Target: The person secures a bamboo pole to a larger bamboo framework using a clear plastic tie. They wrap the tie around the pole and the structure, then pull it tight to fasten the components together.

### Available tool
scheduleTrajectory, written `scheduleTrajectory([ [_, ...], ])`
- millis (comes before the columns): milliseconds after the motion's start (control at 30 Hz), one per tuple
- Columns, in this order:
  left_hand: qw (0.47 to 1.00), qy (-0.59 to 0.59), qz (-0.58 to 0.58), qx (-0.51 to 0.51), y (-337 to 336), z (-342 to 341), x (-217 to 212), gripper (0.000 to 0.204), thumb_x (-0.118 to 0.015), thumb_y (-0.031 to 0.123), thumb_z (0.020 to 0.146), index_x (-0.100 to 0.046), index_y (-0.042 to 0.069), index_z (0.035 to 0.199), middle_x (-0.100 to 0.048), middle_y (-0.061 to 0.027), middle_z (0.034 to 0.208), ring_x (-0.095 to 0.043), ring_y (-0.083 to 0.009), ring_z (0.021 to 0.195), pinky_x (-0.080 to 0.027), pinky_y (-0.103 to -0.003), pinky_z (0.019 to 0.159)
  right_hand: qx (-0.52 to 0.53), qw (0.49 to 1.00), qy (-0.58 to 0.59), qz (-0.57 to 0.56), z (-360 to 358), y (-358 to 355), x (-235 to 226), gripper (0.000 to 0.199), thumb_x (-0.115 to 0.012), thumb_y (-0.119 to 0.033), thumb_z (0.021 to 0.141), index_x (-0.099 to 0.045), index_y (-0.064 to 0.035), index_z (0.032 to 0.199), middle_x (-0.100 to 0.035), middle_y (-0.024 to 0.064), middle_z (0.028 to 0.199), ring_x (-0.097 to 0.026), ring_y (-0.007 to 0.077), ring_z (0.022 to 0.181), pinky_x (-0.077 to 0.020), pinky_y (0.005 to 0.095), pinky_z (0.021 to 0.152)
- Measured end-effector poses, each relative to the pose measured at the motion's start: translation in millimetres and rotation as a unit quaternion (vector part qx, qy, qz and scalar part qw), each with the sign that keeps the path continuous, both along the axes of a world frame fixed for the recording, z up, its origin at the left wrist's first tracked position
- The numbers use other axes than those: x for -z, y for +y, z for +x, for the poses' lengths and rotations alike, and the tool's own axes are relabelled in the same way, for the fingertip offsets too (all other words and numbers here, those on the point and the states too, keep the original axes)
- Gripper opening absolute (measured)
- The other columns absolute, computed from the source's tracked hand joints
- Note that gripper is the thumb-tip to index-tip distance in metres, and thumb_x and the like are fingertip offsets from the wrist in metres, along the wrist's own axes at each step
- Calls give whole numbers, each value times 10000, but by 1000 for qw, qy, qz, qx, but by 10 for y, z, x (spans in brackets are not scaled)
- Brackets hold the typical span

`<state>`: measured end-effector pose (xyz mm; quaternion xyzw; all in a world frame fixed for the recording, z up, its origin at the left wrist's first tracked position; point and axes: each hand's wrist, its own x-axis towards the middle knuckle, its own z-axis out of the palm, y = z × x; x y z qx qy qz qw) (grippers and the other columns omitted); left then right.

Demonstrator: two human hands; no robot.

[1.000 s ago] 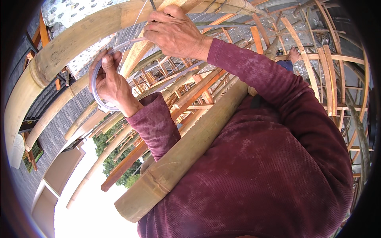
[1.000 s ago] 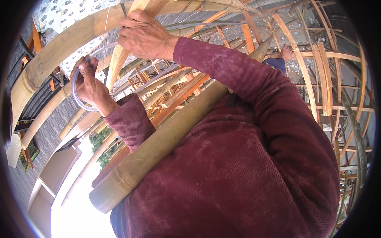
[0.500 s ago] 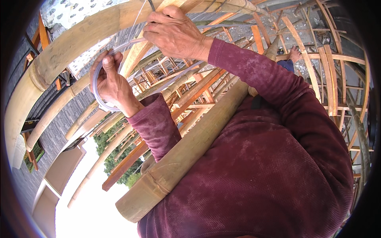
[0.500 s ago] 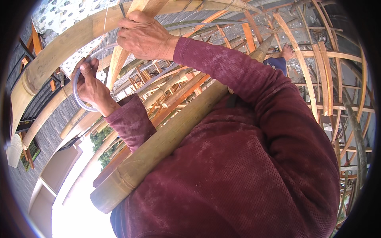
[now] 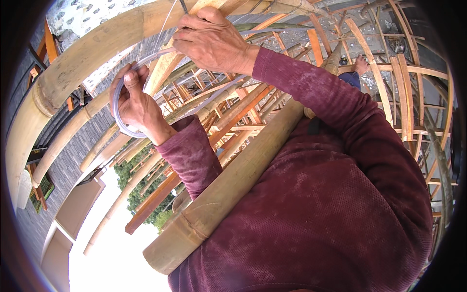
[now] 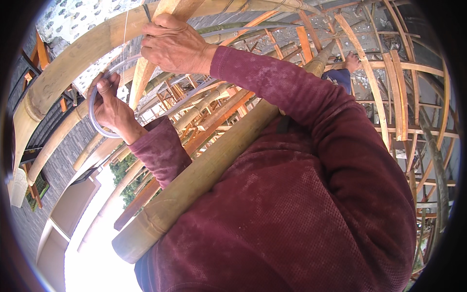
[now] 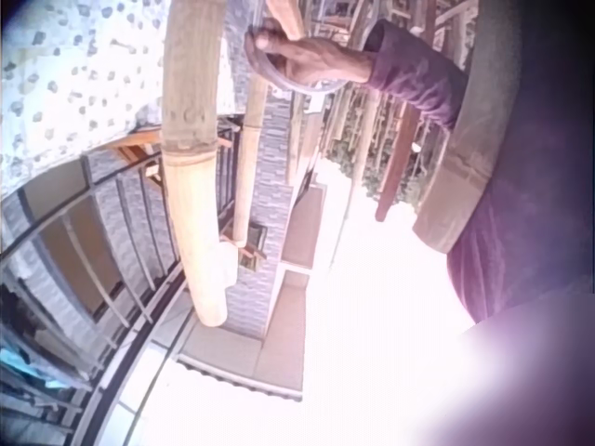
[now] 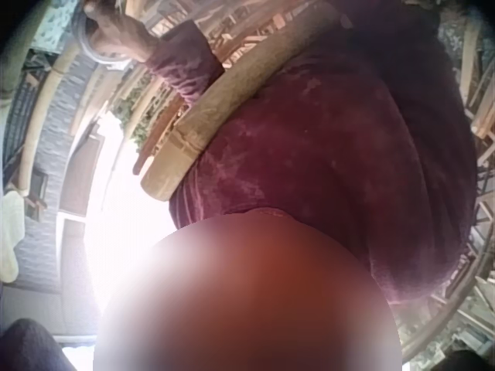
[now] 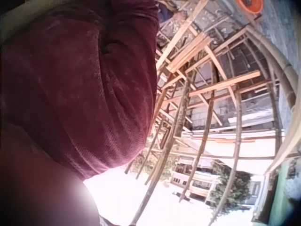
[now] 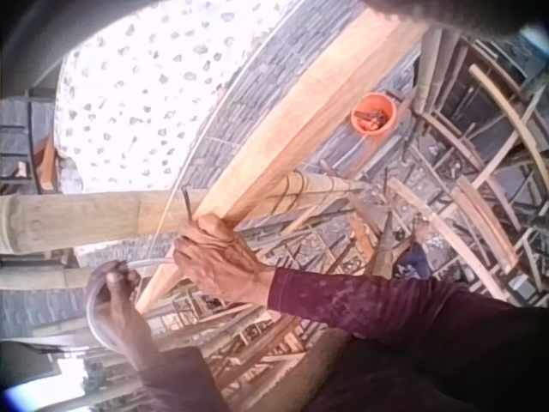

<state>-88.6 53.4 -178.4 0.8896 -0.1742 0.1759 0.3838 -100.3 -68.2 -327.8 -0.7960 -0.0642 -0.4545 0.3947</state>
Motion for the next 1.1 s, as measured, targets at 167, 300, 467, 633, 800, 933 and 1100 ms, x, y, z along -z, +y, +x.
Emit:
scheduleTrajectory([
  [167,1000,2,1,-3,28,0,-5,346,-730,247,880,-656,-67,1006,-693,-185,923,-684,-196,748,-607,-312,703,-41,997,-30,56,10,-20,-9,132,-582,-201,762,-622,-87,814,-578,50,815,-526,204,972,-308,388,882],
  [300,1000,-3,13,-11,-11,-12,-13,353,-725,253,885,-653,-69,1010,-694,-187,930,-685,-197,752,-605,-314,705,-56,997,-10,57,6,-14,-12,135,-595,-205,749,-621,-87,810,-576,49,814,-525,203,973,-309,395,878],
  [467,1000,-2,13,-7,-4,-14,-14,367,-723,260,886,-646,-74,1018,-693,-188,929,-686,-195,754,-605,-314,707,-45,997,-18,53,5,-21,-25,132,-597,-206,744,-615,-88,802,-568,46,800,-524,204,965,-311,391,871],
  [633,1000,0,7,-11,-9,-10,-8,356,-721,248,887,-645,-75,1015,-692,-190,924,-687,-194,758,-606,-316,704,-51,997,-17,55,10,-18,-14,133,-593,-208,744,-614,-86,795,-566,46,792,-527,206,958,-307,394,873],
  [800,1000,-4,12,-18,-3,-2,-7,336,-721,230,884,-649,-75,1004,-695,-189,896,-690,-196,746,-608,-310,692,-38,998,-24,47,8,-23,-12,144,-587,-215,748,-616,-82,794,-571,51,797,-528,206,966,-304,395,881],
  [933,1000,-5,8,-10,10,0,-1,331,-722,227,883,-651,-75,1000,-695,-187,883,-690,-198,740,-611,-310,683,-34,998,-20,38,-6,-39,-22,154,-585,-222,748,-618,-78,796,-574,55,798,-527,207,972,-304,395,890],
  [1100,1000,-6,7,-11,3,-6,2,333,-722,224,882,-651,-77,1004,-693,-190,893,-690,-197,740,-616,-318,681,-40,998,-19,39,1,-40,-26,158,-583,-222,745,-619,-75,792,-577,54,800,-527,207,973,-307,396,899],
])
